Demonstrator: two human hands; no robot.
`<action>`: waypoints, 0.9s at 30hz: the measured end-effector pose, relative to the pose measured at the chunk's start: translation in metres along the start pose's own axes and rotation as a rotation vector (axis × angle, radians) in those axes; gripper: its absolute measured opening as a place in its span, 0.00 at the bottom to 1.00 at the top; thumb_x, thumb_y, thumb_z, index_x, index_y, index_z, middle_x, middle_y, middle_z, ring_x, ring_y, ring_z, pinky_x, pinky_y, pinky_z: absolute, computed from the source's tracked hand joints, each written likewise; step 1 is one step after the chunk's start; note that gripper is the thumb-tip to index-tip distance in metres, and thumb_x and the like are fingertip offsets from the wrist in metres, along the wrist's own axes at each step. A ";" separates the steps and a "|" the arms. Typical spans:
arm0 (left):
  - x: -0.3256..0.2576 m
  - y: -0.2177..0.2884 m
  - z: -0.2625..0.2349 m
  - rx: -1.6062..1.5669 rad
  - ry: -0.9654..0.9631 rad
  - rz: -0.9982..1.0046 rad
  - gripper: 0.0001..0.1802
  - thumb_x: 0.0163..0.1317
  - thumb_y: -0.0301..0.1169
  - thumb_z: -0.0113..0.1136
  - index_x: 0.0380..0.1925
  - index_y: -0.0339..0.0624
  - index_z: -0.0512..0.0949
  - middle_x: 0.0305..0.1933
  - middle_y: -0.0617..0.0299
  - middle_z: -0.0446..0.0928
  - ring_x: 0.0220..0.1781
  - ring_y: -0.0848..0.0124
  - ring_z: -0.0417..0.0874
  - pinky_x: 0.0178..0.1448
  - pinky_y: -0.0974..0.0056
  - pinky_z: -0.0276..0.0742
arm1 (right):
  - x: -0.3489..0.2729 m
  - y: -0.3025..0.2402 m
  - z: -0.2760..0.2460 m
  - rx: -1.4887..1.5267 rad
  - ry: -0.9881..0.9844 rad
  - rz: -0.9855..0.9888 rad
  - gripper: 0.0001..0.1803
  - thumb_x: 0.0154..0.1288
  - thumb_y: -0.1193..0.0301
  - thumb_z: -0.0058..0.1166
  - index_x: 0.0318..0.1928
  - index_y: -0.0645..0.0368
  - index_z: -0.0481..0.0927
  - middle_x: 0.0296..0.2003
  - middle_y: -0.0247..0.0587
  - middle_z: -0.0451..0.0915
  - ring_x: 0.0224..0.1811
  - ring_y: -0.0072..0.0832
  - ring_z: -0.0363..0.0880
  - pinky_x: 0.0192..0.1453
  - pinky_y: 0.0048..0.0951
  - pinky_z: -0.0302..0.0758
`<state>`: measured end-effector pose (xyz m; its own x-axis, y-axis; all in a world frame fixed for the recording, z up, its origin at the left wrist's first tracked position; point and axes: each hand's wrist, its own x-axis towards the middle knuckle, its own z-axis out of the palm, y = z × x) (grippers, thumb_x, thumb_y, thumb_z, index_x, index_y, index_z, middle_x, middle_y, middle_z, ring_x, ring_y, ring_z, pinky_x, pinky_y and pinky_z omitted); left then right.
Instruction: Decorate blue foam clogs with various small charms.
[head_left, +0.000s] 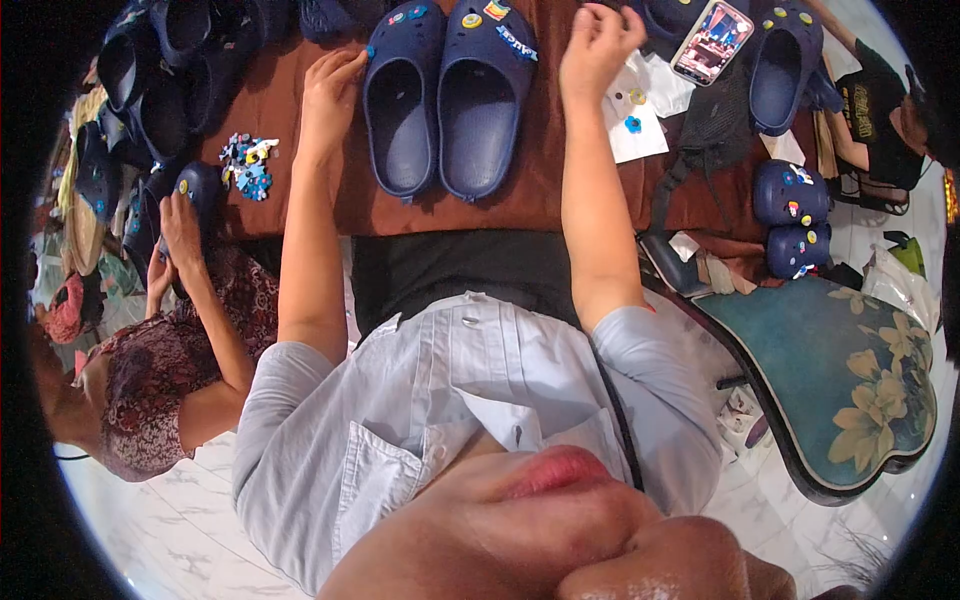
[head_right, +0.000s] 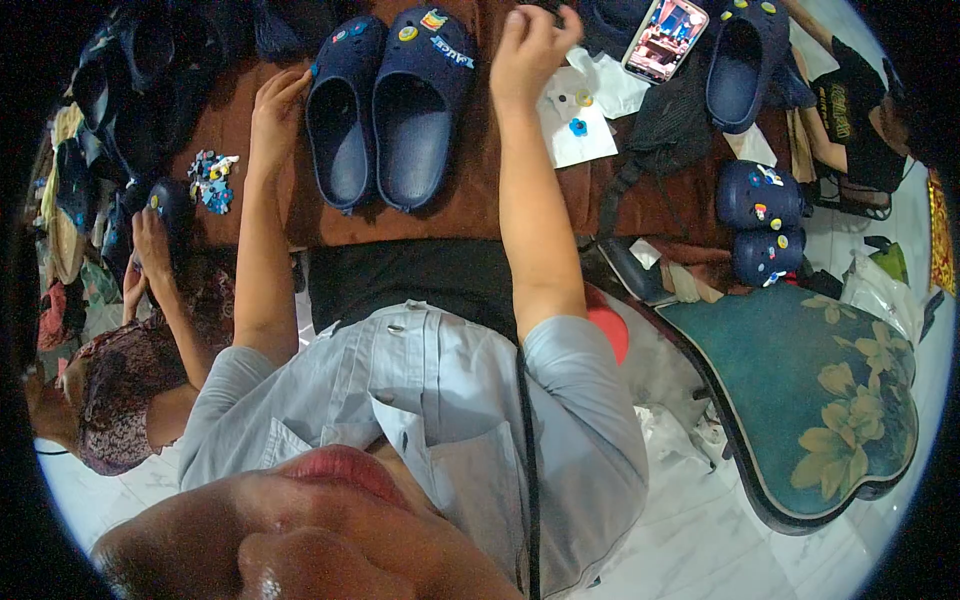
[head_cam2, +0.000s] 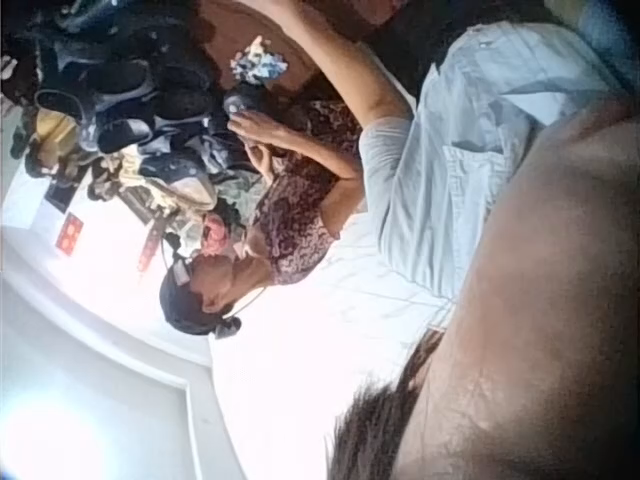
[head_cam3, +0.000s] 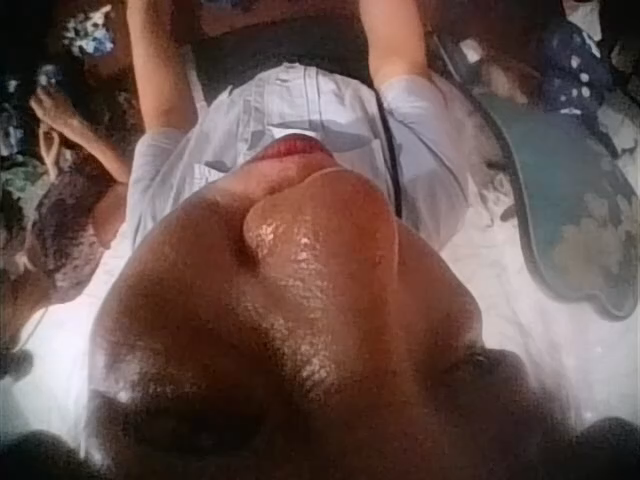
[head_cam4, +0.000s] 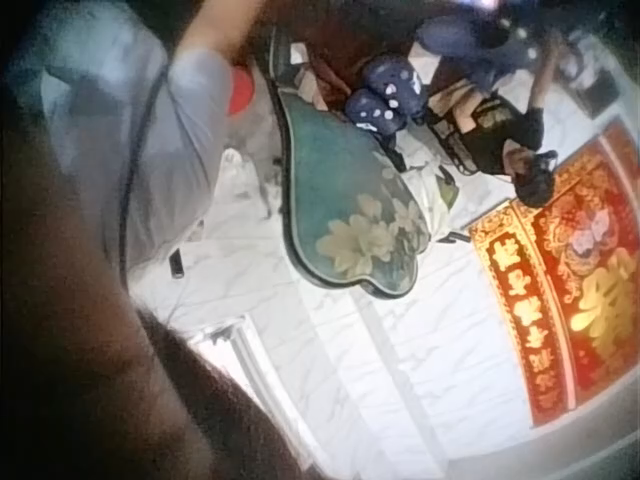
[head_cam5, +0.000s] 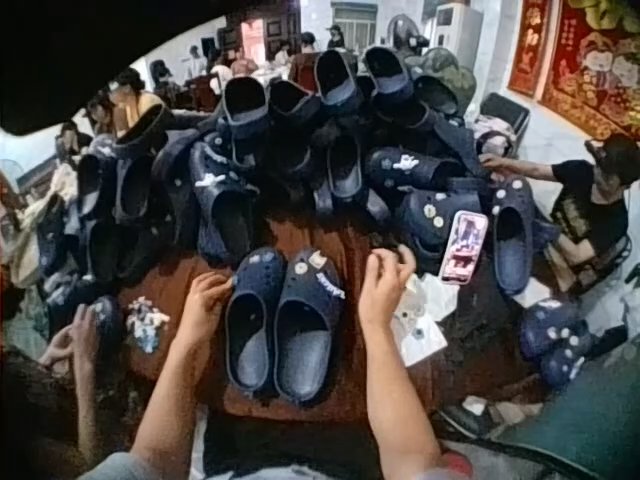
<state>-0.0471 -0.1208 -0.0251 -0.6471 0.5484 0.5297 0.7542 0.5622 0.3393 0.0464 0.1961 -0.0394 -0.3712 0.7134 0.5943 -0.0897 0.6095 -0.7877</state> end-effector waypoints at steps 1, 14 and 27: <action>0.001 0.001 -0.002 -0.038 -0.024 -0.050 0.22 0.57 0.18 0.58 0.52 0.46 0.83 0.55 0.55 0.78 0.61 0.55 0.74 0.67 0.55 0.68 | 0.006 0.005 -0.004 0.087 0.049 0.079 0.09 0.69 0.69 0.56 0.45 0.59 0.80 0.56 0.53 0.69 0.46 0.39 0.77 0.51 0.35 0.74; 0.005 0.000 0.000 0.001 0.037 -0.041 0.11 0.62 0.25 0.60 0.44 0.41 0.85 0.48 0.54 0.82 0.54 0.56 0.80 0.58 0.57 0.75 | 0.033 0.053 -0.042 -0.014 0.158 0.176 0.14 0.70 0.64 0.53 0.49 0.59 0.74 0.67 0.79 0.52 0.77 0.64 0.38 0.71 0.55 0.56; 0.002 -0.008 0.005 -0.081 0.057 -0.072 0.12 0.60 0.25 0.63 0.44 0.42 0.85 0.48 0.53 0.82 0.52 0.56 0.81 0.57 0.57 0.76 | 0.040 0.053 -0.036 0.013 0.040 0.132 0.13 0.67 0.69 0.59 0.49 0.62 0.79 0.62 0.55 0.67 0.36 0.28 0.77 0.43 0.28 0.76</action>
<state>-0.0549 -0.1208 -0.0301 -0.6939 0.4711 0.5446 0.7143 0.5456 0.4383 0.0602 0.2698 -0.0515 -0.3437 0.8006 0.4908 -0.0544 0.5048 -0.8615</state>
